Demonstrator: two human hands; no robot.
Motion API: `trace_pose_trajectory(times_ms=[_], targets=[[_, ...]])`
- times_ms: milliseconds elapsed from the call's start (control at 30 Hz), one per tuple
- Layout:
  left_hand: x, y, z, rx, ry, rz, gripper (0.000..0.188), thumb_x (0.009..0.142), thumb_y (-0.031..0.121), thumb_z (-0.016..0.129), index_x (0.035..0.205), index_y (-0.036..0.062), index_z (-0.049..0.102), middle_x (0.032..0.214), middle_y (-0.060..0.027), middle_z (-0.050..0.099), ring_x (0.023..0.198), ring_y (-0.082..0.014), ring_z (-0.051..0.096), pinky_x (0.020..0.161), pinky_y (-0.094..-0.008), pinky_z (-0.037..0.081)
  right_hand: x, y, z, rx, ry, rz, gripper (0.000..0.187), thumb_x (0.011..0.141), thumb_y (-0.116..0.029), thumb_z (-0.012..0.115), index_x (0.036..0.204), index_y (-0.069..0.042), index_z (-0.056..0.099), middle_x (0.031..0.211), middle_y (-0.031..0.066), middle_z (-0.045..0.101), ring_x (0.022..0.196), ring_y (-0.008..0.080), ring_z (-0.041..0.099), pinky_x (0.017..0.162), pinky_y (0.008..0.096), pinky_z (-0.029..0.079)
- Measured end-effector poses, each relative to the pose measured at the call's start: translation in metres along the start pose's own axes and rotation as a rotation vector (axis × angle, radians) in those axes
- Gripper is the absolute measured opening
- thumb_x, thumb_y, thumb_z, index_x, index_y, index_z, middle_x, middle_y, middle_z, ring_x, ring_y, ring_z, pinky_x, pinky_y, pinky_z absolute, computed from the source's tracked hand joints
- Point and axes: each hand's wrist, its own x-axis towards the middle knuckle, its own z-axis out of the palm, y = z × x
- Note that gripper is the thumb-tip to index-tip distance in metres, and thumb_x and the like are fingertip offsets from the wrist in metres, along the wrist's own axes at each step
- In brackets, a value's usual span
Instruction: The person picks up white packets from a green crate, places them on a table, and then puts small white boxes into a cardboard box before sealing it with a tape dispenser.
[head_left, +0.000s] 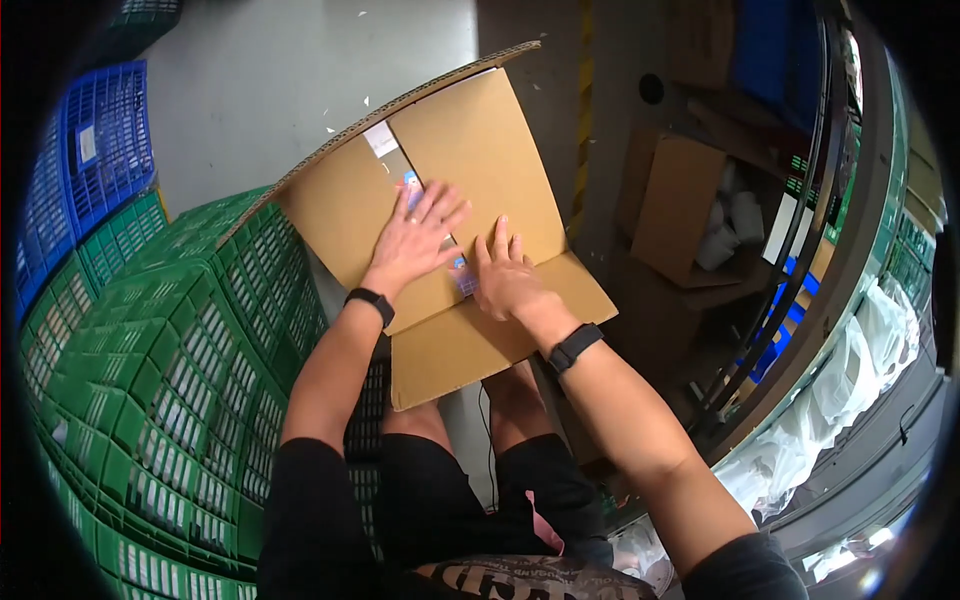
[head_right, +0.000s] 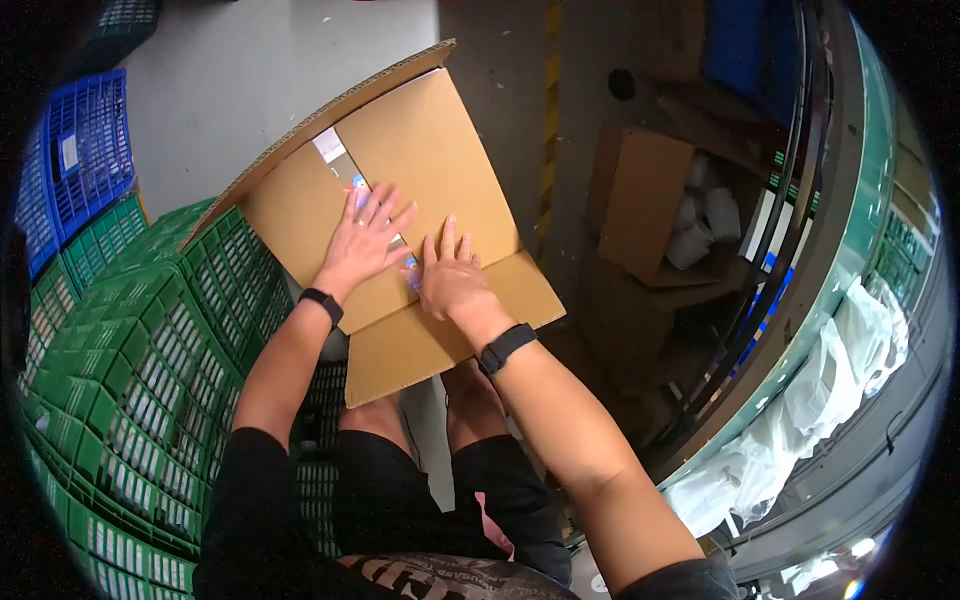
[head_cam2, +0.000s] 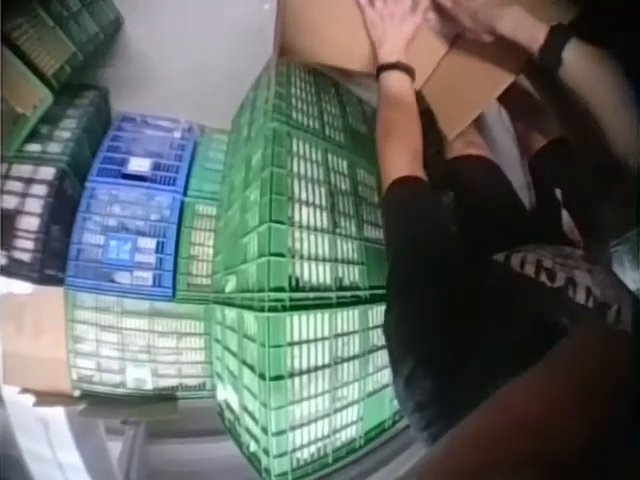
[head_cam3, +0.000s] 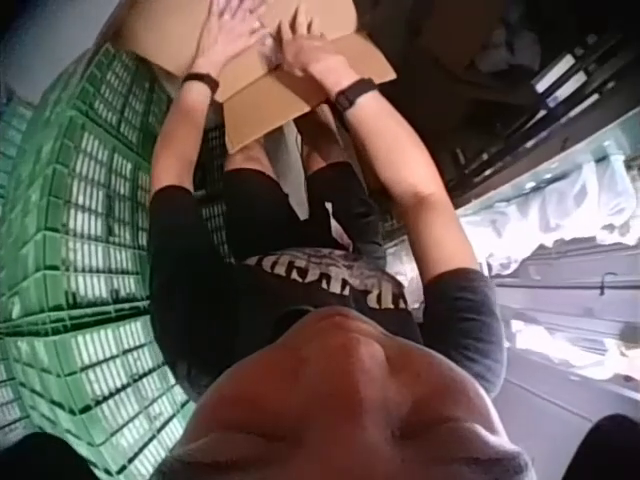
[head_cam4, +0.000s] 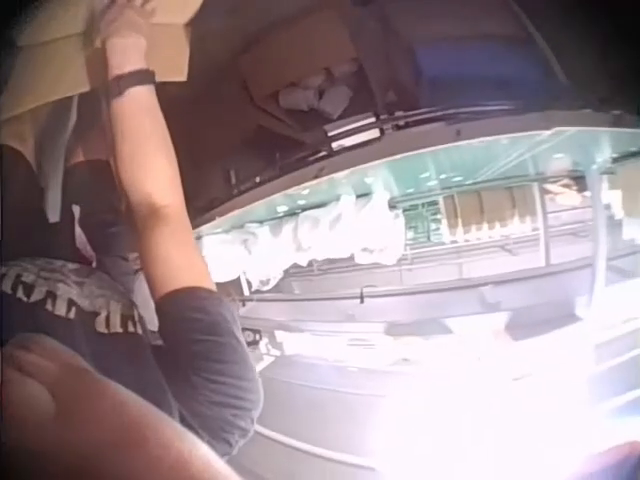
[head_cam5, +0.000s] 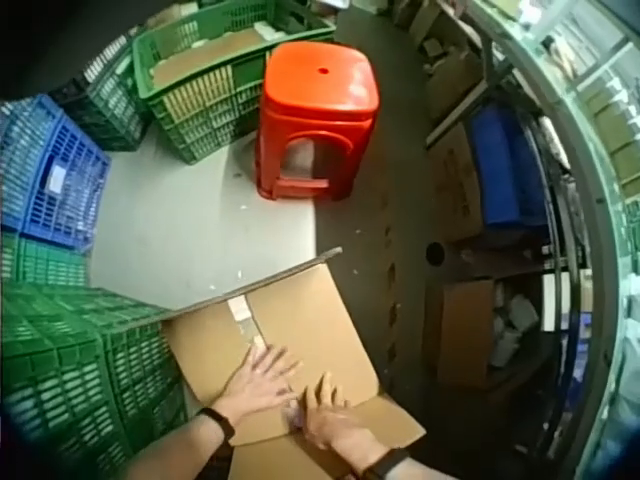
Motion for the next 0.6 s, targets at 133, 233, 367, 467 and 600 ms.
trace_pose_trajectory(times_ms=[133,233,367,467,600], targets=[[-0.006,-0.007,0.004,0.018,-0.044,0.036,0.069,0.086,0.049,0.058,0.144,0.0176,0.039,0.154,-0.0077,0.029,0.143,-0.0276,0.023,0.114,-0.0537,0.019,-0.051,0.016,0.003,0.357,0.471,-0.248,0.043,0.095,-0.022,0.047,0.133,-0.001,0.046,0.135,0.0231,0.050,0.116,0.0361,0.056,0.099,0.0444,0.043],[-0.002,-0.008,0.003,0.049,-0.027,0.022,0.068,0.087,0.050,0.057,0.145,0.0185,0.038,0.154,-0.0055,0.029,0.143,-0.0258,0.023,0.114,-0.0529,0.021,-0.146,0.045,0.042,1.190,0.976,0.195,0.035,0.099,-0.025,0.042,0.119,0.000,0.054,0.106,0.0127,0.064,0.095,0.0243,0.064,0.085,0.0351,0.051],[-0.001,0.001,0.008,0.047,-0.011,0.041,0.067,0.088,0.048,0.057,0.145,0.0171,0.038,0.154,-0.0067,0.029,0.143,-0.0264,0.023,0.114,-0.0517,0.021,-0.131,0.055,0.121,2.050,0.529,0.344,0.042,0.101,-0.034,0.042,0.127,-0.002,0.049,0.113,0.0132,0.061,0.102,0.0259,0.061,0.087,0.0353,0.051],[0.003,-0.001,0.007,0.020,-0.002,0.044,0.066,0.088,0.044,0.058,0.144,0.0157,0.039,0.153,-0.0087,0.030,0.143,-0.0278,0.024,0.115,-0.0509,0.020,-0.089,0.007,0.112,2.293,0.088,0.347,0.051,0.101,-0.043,0.038,0.134,-0.005,0.043,0.125,0.0125,0.055,0.110,0.0254,0.056,0.097,0.0383,0.045],[0.009,-0.007,-0.008,0.008,-0.029,0.087,0.063,0.089,0.040,0.059,0.143,0.0149,0.040,0.154,-0.0083,0.028,0.143,-0.0269,0.022,0.115,-0.0484,0.022,-0.051,-0.022,0.106,2.698,0.104,-0.065,0.059,0.100,-0.049,0.037,0.136,-0.004,0.041,0.134,0.0123,0.049,0.122,0.0266,0.047,0.104,0.0419,0.039]])
